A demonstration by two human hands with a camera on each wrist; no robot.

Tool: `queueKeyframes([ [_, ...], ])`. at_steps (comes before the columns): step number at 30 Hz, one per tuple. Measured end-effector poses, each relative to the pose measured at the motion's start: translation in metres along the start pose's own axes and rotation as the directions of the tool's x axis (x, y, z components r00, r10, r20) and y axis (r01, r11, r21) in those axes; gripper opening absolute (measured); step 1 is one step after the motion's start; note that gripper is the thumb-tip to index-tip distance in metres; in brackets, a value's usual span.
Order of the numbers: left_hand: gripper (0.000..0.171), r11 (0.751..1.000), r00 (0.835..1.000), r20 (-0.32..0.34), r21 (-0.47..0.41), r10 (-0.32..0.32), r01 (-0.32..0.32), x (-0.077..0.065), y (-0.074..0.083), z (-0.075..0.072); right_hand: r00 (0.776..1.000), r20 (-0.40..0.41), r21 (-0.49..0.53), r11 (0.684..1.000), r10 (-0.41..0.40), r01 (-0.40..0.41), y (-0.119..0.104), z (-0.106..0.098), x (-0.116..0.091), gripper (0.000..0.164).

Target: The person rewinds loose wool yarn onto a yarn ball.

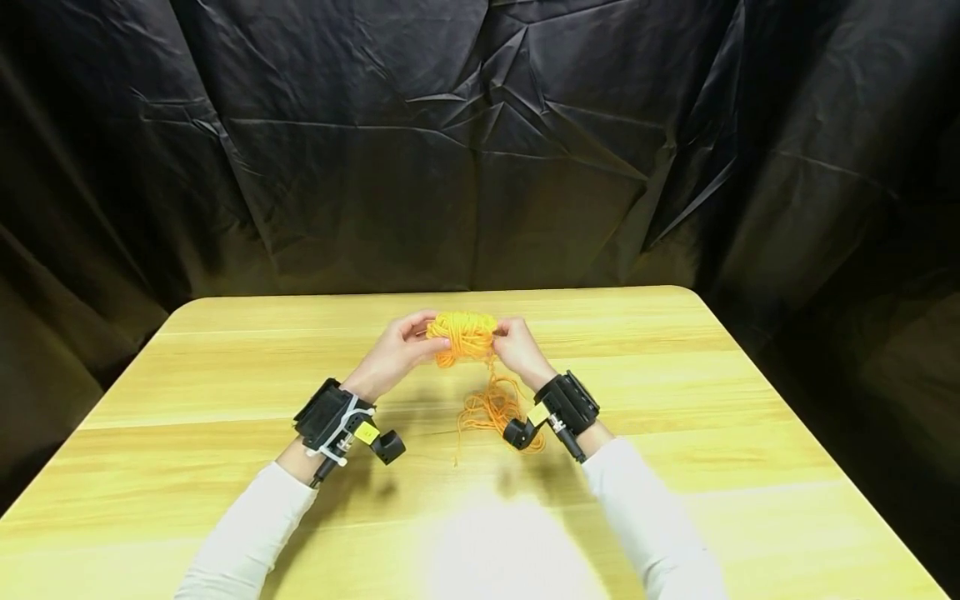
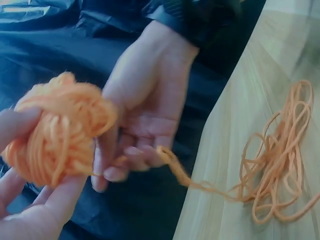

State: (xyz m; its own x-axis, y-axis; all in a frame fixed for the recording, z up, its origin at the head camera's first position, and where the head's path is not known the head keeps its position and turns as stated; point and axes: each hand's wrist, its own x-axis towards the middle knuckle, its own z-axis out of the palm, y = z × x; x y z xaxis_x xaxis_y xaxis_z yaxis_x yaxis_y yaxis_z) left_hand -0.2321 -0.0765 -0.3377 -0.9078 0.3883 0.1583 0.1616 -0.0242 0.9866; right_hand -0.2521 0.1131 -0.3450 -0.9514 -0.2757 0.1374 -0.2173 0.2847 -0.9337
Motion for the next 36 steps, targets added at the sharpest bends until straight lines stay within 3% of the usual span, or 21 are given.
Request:
queueKeyframes([
  [3,0.037,0.999,0.997,-0.082,-0.045,0.007,-0.011,0.001,0.000,0.001,0.999,0.054,0.013,1.000,-0.001,0.000,0.006,0.009,-0.006,0.016],
  [10,0.034,0.998,0.980,-0.199,-0.056,0.011,-0.023,0.004,-0.001,0.000,0.983,0.179,-0.022,0.999,-0.034,0.039,0.000,0.022,-0.021,0.024],
  [18,0.035,0.999,0.974,-0.227,-0.048,-0.021,0.010,0.004,-0.003,0.000,0.963,0.248,-0.206,0.966,-0.105,0.158,-0.019,0.015,-0.026,0.021],
  [23,0.035,1.000,0.973,-0.231,0.020,-0.016,0.021,0.004,-0.003,-0.001,0.957,0.254,-0.237,0.950,-0.142,0.204,-0.034,0.006,-0.026,0.016],
  [27,0.033,0.999,0.981,-0.195,0.041,-0.014,0.023,0.004,-0.003,-0.001,0.963,0.223,-0.233,0.951,-0.151,0.203,-0.046,-0.001,-0.024,0.017],
  [31,0.035,0.999,0.994,-0.103,0.030,-0.026,0.029,0.003,-0.006,0.000,0.976,0.183,-0.202,0.967,-0.121,0.158,-0.054,-0.008,-0.019,0.019],
  [36,0.043,0.998,1.000,-0.007,0.057,-0.019,0.020,0.003,-0.007,0.000,0.985,0.142,-0.118,0.986,-0.101,0.118,-0.062,-0.019,-0.011,0.021],
])
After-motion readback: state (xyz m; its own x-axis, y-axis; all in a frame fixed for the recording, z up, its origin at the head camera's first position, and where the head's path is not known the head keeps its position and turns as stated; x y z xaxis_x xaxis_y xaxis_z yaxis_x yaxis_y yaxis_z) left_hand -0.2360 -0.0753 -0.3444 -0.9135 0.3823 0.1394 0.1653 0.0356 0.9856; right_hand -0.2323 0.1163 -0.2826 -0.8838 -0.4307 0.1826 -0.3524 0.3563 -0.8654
